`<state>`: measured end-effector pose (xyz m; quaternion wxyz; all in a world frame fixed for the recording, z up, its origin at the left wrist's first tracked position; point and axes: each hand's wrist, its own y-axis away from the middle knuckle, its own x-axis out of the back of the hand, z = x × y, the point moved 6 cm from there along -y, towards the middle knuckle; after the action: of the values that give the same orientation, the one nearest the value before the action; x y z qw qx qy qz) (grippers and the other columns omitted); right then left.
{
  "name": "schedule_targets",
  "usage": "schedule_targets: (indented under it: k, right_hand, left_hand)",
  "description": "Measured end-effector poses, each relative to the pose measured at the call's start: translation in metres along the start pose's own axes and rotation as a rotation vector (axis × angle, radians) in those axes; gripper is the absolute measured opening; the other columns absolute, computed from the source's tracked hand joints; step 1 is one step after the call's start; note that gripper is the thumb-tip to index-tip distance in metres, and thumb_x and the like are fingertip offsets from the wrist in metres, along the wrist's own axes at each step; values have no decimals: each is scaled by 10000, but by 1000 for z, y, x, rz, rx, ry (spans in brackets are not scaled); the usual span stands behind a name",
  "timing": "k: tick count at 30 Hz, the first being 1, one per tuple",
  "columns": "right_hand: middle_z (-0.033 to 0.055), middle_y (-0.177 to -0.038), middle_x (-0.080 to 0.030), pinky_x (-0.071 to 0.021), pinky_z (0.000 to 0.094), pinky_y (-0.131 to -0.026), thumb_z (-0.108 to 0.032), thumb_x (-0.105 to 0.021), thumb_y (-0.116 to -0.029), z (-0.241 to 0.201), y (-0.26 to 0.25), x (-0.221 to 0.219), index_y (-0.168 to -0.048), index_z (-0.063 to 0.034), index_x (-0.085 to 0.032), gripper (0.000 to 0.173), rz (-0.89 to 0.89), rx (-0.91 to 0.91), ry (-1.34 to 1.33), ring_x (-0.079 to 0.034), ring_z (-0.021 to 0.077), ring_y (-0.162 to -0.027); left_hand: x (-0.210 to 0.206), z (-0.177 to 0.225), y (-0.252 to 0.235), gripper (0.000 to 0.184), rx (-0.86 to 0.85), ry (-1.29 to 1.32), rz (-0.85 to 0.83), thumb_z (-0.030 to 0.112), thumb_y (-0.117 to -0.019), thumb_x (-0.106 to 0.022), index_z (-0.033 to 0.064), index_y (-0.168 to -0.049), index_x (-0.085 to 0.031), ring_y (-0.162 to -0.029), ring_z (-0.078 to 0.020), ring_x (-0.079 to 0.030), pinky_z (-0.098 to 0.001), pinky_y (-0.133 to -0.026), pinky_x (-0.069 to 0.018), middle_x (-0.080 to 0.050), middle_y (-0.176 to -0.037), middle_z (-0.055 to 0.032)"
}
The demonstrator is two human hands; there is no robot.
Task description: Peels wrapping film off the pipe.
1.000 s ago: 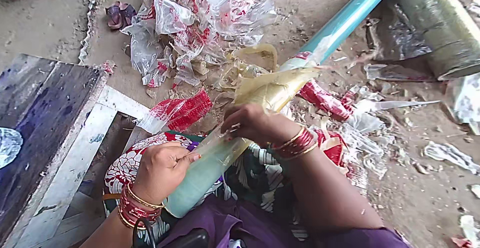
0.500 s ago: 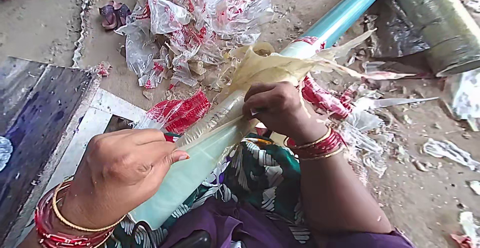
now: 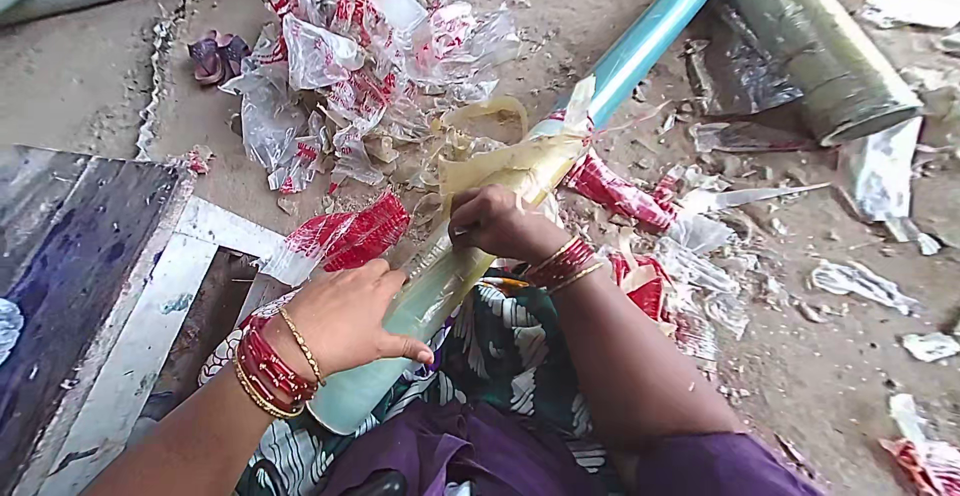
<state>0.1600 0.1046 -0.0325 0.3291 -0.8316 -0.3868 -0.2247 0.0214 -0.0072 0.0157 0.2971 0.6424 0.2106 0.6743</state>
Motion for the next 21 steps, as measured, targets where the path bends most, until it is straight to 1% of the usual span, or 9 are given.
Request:
schedule_targets:
  k: [1,3,5,8,10,13,15,18,21]
  right_hand:
    - [106,-787,-678,-517,409,-666,1,-757,-782,1,1,1,-714,-23,-723,80,-26,3,-23,-663,220,-765]
    - [104,-846,-703,-522,379,-734,-10,-783,-802,1,4,2,-779,-25,-767,32,-154,-56,-70,-662,192,-823]
    - [62,-798,-678,-457,335,-701,-41,-794,-792,5,8,6,-721,-37,-740,89,-218,-102,-120,-614,131,-787]
    - [25,-822,-708,-496,267,-721,-36,-760,-837,13,18,29,-785,-51,-766,55,-148,-178,-171,-625,57,-779]
    - [-10,-793,-688,-469,206,-658,-56,-742,-869,25,27,50,-818,-57,-751,52,1,-284,-141,-562,-7,-684]
    - [-5,-797,-685,-470,308,-704,-115,-733,-923,53,39,68,-888,-75,-758,59,217,-521,-73,-563,44,-695]
    - [18,-806,-705,-510,371,-735,-144,-704,-948,69,44,68,-919,-75,-765,97,321,-573,-41,-614,87,-711]
    - [8,-790,-701,-498,334,-711,-153,-694,-944,81,45,66,-905,-72,-766,115,402,-523,-72,-598,61,-689]
    - [10,-805,-707,-505,275,-716,-126,-690,-943,82,44,66,-923,-46,-764,111,423,-500,-166,-598,25,-695]
  left_hand:
    - [2,6,-2,901,-21,15,7,750,-802,-697,102,-1419,-591,-1068,-292,-653,-535,-899,-528,-642,-1233,-116]
    - [6,20,-11,743,-56,47,57,664,-885,-680,62,-1317,-639,-1014,-293,-668,-524,-872,-531,-671,-1170,-126]
    - [8,33,-27,649,-58,32,61,615,-926,-662,32,-1210,-653,-961,-297,-670,-522,-847,-529,-684,-1044,-131]
    - [7,51,-46,666,-26,-62,-23,629,-933,-636,-12,-1114,-651,-927,-344,-675,-541,-823,-528,-679,-923,-164]
    - [4,62,-58,684,-27,-108,-30,649,-950,-595,-27,-1019,-668,-891,-364,-677,-552,-784,-527,-669,-872,-179]
    - [10,75,-75,655,-28,-230,17,599,-1021,-507,-30,-954,-677,-911,-382,-697,-557,-775,-538,-681,-878,-202]
    - [16,83,-84,544,-34,-294,-16,455,-1093,-439,-12,-951,-679,-947,-378,-696,-552,-794,-532,-687,-918,-202]
    - [22,81,-96,441,-219,-269,-102,295,-1112,-446,3,-877,-679,-846,-323,-658,-512,-757,-514,-648,-831,-157]
    - [28,60,-109,414,-500,8,-65,206,-1080,-527,19,-727,-634,-657,-158,-527,-367,-637,-413,-545,-666,-50]
